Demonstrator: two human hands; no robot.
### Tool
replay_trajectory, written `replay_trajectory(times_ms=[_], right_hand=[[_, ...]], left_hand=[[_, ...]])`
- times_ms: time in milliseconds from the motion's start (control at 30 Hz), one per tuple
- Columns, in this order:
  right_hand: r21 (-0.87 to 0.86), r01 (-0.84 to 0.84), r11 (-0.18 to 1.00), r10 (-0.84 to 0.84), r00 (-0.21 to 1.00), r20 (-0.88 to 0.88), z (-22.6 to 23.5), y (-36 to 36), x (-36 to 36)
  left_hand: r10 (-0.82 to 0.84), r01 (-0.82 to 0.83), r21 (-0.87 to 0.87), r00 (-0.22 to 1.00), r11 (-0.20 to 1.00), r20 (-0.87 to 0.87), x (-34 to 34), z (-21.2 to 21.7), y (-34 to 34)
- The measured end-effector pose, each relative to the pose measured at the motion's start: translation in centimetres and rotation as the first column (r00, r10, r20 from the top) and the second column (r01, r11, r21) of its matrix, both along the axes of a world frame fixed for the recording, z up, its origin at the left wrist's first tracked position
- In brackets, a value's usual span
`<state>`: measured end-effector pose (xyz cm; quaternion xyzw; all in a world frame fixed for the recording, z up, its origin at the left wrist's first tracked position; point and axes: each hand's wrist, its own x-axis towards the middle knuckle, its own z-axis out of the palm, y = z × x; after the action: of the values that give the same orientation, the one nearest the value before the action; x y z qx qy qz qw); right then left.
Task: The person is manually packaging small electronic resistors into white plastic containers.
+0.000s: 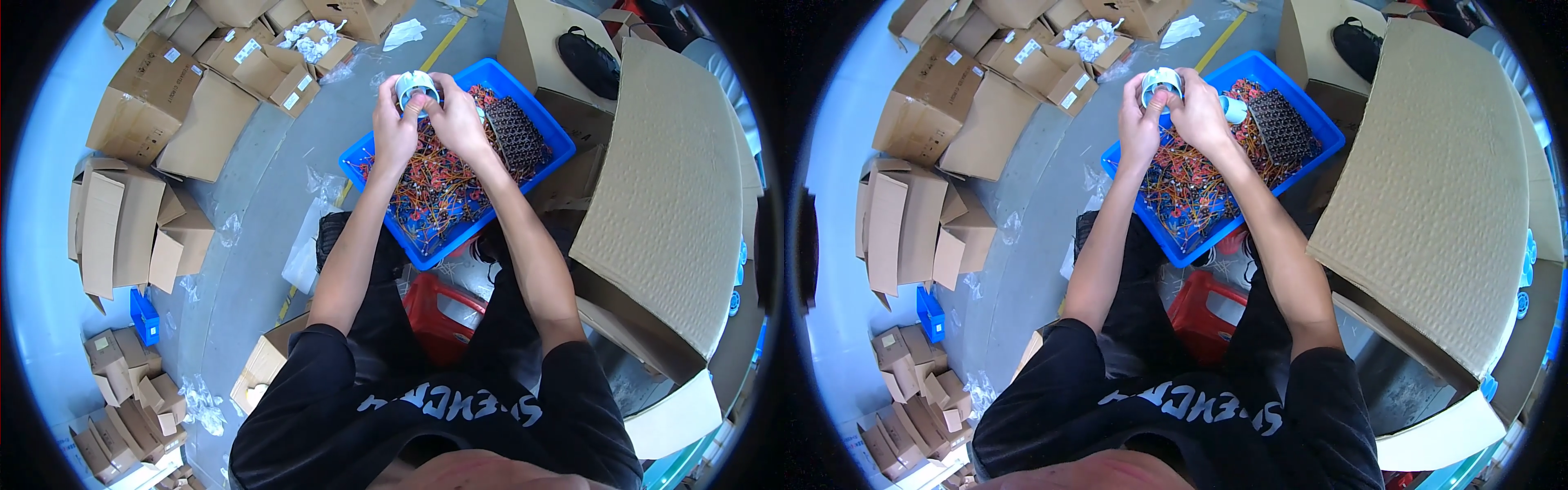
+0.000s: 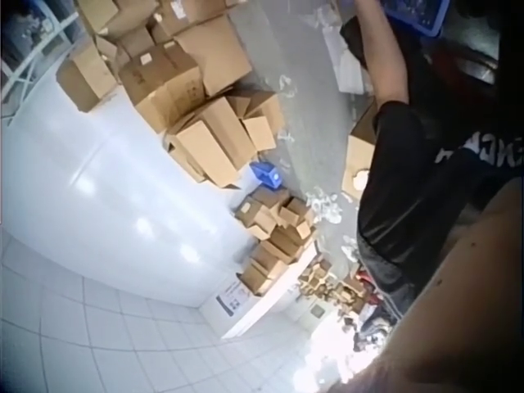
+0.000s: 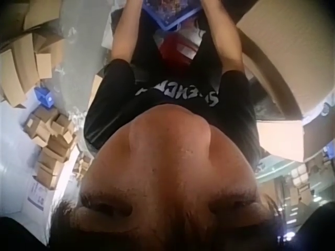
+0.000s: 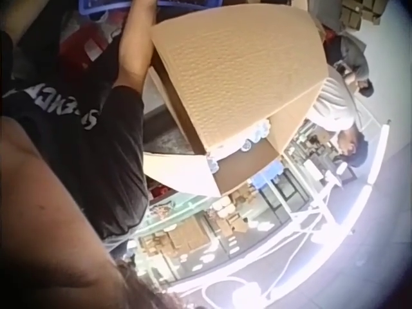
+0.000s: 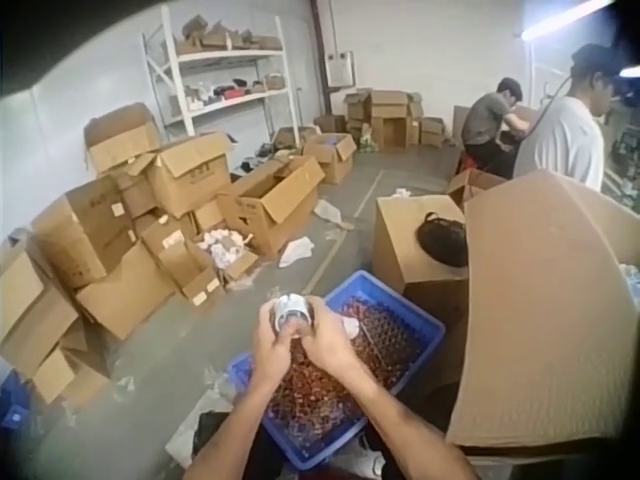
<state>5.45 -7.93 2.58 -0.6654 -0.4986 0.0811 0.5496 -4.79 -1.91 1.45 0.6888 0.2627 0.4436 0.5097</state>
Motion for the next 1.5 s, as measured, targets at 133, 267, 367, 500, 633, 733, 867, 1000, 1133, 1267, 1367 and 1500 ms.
replay_trajectory(times_ms=[133, 267, 367, 500, 633, 733, 867, 1000, 1133, 1267, 1367, 1500], right_hand=[[-0.103, -0.041, 0.994, 0.026, 0.990, -0.137, -0.1, -0.1, 0.8], [-0.169, -0.069, 0.983, 0.021, 0.962, -0.271, -0.5, -0.3, 2.2], [0.065, 0.039, 0.997, -0.033, 0.995, -0.090, 0.1, -0.4, 2.4], [0.083, -0.042, 0.996, 0.039, 0.998, 0.039, 1.7, -1.6, 2.5], [0.115, -0.074, 0.991, 0.064, 0.994, 0.091, 2.1, -1.5, 1.1], [0.074, -0.046, 0.996, 0.029, 0.976, 0.218, 2.6, -2.0, 0.6], [0.049, 0.008, 0.999, -0.023, 0.949, 0.314, 2.5, -2.2, 0.4], [0.073, 0.092, 0.993, -0.112, 0.923, 0.367, 2.1, -2.0, 0.3], [0.105, 0.120, 0.987, -0.150, 0.917, 0.369, 1.8, -1.7, 0.1], [0.118, 0.128, 0.985, -0.161, 0.928, 0.336, 1.8, -1.7, -0.3], [0.132, 0.129, 0.983, -0.166, 0.934, 0.316, 1.8, -1.6, -0.3], [0.151, 0.107, 0.983, -0.146, 0.949, 0.280, 1.5, -1.3, 0.2]], left_hand=[[-0.032, 0.033, -0.097, 0.999, 0.995, 0.011, 0.2, 0.0, 0.0], [-0.131, 0.158, -0.257, 0.984, 0.953, 0.119, 0.4, -0.2, 0.5], [-0.171, 0.258, -0.389, 0.954, 0.884, 0.246, 0.3, 0.0, 0.7], [-0.136, 0.237, -0.435, 0.959, 0.869, 0.250, 0.6, -0.1, 0.6], [-0.194, 0.440, -0.499, 0.861, 0.746, 0.470, 0.4, -0.2, 0.9], [-0.202, 0.491, -0.491, 0.825, 0.720, 0.528, 0.3, -0.2, 0.9], [-0.177, 0.438, -0.488, 0.852, 0.755, 0.492, 0.4, -0.3, 0.8], [-0.156, 0.403, -0.482, 0.867, 0.778, 0.474, 0.9, -0.5, 0.2], [-0.126, 0.364, -0.464, 0.875, 0.808, 0.468, 0.8, -0.3, 0.1], [-0.115, 0.380, -0.476, 0.861, 0.793, 0.496, 0.7, -0.2, 0.1], [-0.111, 0.356, -0.482, 0.878, 0.801, 0.465, 0.7, -0.2, 0.1], [-0.121, 0.371, -0.493, 0.876, 0.787, 0.466, 0.6, -0.1, 0.0]])
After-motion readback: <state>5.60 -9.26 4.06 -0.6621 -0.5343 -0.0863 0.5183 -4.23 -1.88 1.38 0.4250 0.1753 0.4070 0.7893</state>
